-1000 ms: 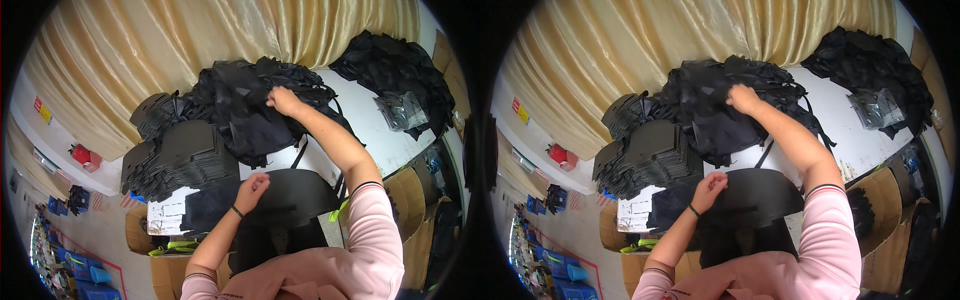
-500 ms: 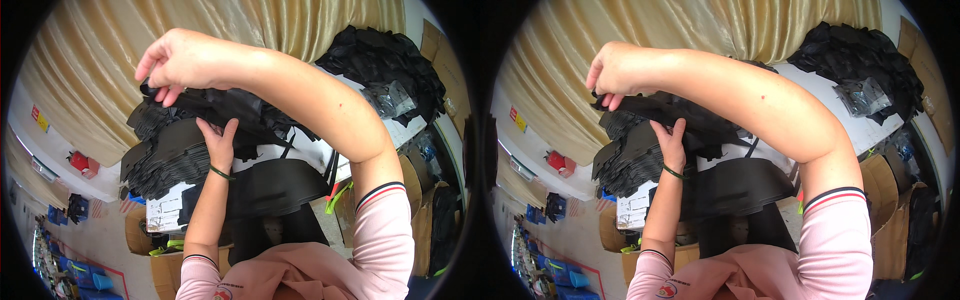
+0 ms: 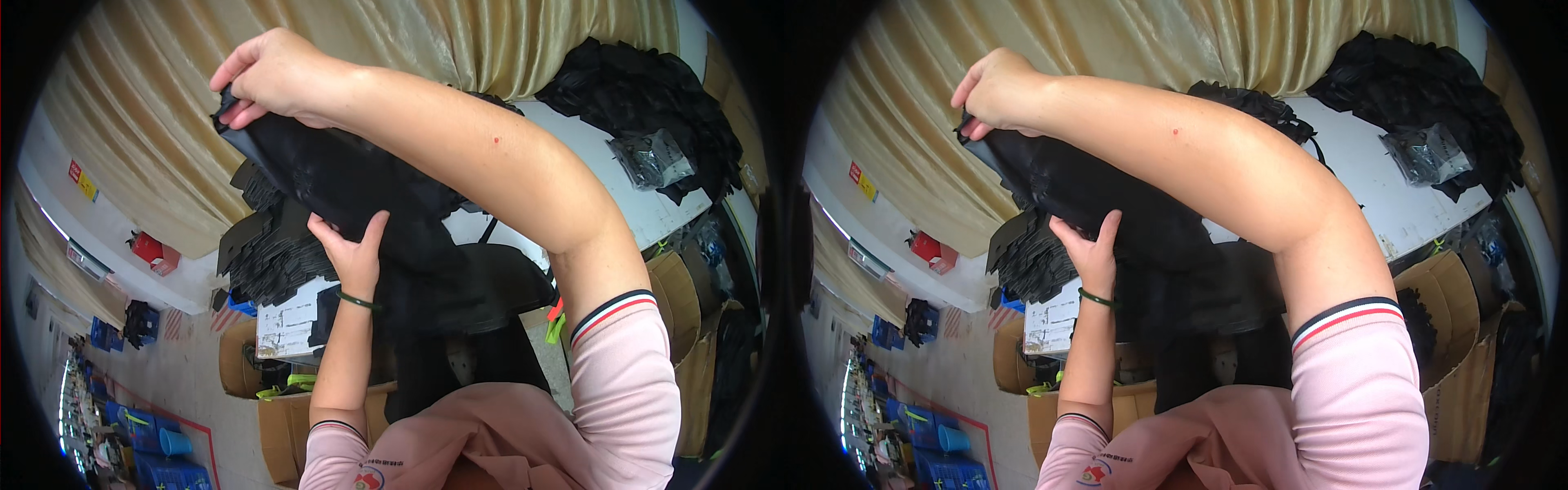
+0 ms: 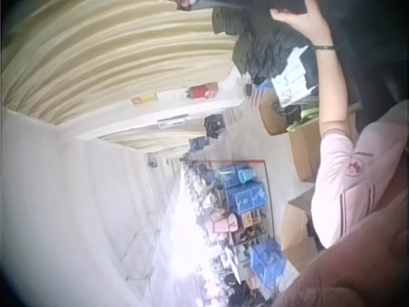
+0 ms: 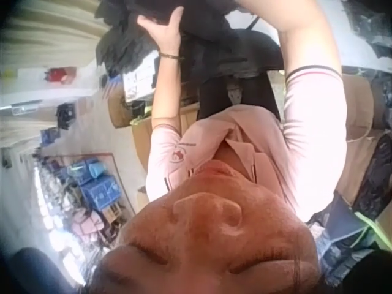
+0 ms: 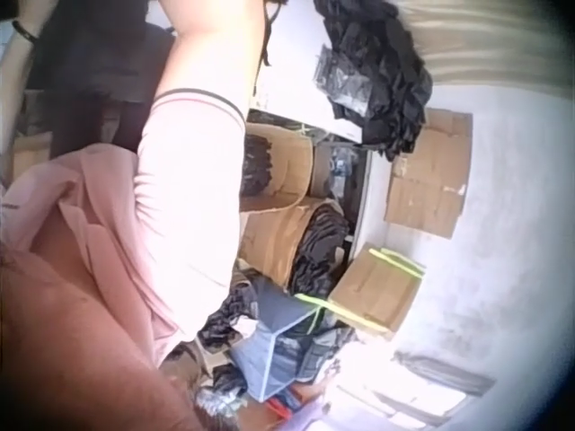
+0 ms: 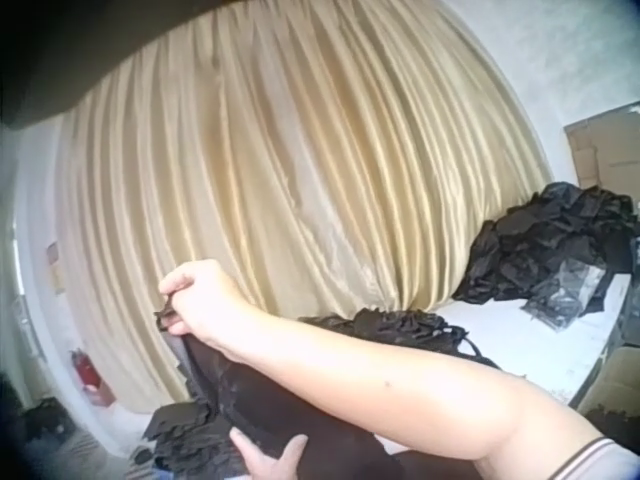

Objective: Sorting and stacking black fabric pieces and straps at a manufacturing workbench.

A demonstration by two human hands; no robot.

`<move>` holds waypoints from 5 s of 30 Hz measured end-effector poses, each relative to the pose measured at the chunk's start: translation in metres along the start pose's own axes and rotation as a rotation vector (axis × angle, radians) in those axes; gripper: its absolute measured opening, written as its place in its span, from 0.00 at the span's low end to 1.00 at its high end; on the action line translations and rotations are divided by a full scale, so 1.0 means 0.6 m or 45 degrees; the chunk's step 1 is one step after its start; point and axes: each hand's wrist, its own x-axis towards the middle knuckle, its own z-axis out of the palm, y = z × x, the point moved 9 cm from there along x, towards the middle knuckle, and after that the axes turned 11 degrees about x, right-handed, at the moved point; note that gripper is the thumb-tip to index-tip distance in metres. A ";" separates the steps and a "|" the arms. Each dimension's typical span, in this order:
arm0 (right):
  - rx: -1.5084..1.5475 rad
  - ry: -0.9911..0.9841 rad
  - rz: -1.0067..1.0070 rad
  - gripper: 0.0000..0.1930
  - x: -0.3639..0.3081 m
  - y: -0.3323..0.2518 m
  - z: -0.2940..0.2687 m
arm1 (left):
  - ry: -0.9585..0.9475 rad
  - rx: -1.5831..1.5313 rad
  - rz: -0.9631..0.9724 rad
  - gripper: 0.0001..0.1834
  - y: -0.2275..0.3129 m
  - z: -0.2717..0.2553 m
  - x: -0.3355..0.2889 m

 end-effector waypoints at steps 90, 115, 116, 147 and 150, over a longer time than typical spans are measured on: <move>0.175 0.224 0.559 0.07 -0.400 0.401 -0.147 | -0.554 0.539 0.015 0.17 -0.097 -0.093 0.092; 0.218 -0.251 0.762 0.21 -0.442 0.234 -0.173 | -0.747 0.921 0.925 0.37 0.028 -0.003 -0.086; 0.554 0.090 0.752 0.21 -0.447 0.232 -0.196 | -0.770 0.934 0.930 0.36 0.026 -0.004 -0.086; -0.001 0.694 1.263 0.18 -0.760 0.385 -0.481 | -1.383 -1.169 -1.440 0.31 -0.107 0.085 -0.428; 0.142 0.742 1.226 0.17 -0.748 0.376 -0.467 | -1.067 -1.296 -1.873 0.30 -0.119 0.158 -0.476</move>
